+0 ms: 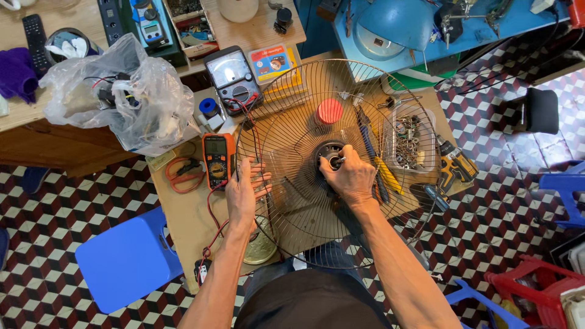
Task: The person repairs an electric fan motor by hand and with pliers, then reassembles the fan by attaching the motor to the fan cage and installing the fan blades. The person secures the components and tests the assembly by spinning the blades.
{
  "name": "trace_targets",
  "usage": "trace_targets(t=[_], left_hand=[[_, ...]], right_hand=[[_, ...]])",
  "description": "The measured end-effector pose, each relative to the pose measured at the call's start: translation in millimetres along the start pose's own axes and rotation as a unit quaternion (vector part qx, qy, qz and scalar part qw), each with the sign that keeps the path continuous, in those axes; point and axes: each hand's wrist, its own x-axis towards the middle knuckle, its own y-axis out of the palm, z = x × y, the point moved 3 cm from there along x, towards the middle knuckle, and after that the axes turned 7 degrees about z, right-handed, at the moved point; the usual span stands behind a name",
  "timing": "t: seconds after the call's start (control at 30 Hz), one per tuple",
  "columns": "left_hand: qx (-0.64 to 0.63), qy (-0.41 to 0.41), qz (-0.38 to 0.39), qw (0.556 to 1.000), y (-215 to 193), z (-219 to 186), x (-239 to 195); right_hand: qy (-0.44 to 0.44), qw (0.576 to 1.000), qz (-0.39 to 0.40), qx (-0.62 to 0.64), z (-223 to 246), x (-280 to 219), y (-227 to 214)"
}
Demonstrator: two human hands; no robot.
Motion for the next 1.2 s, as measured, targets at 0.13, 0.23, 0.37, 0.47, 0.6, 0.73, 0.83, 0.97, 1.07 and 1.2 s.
trace_targets(t=[0.13,0.23,0.37,0.47,0.6,0.73,0.83,0.97,1.07,1.2], left_hand=[[0.006,-0.003,-0.004,1.0,-1,3,-1],[-0.001,-0.007,-0.003,1.0,0,1,-1],[-0.016,-0.017,-0.005,1.0,2,-5,-6],[0.084,0.052,-0.024,0.995,1,-28,-15],[0.218,0.324,-0.072,0.918,13,-64,-51],[0.401,0.414,0.063,0.815,85,-51,-56],[0.466,0.404,0.152,0.773,130,-32,-39],[0.562,0.328,0.166,0.741,160,-34,-44],[0.553,0.373,0.118,0.736,154,-27,-90],[0.507,0.429,0.297,0.686,182,40,-176]], right_hand=[[0.039,0.999,0.02,-0.02,0,-2,5],[0.045,0.999,0.026,-0.014,3,-1,1],[0.065,0.995,0.064,0.029,10,-2,-15],[0.131,0.983,0.106,0.079,8,-18,-45],[0.247,0.962,0.024,0.115,-6,-72,-107],[0.383,0.89,-0.058,0.239,-14,-137,-148],[0.479,0.834,-0.074,0.264,-15,-179,-160],[0.527,0.793,-0.097,0.29,-16,-221,-171],[0.55,0.739,-0.102,0.376,-15,-245,-164],[0.517,0.751,-0.031,0.41,-24,-263,-161]])
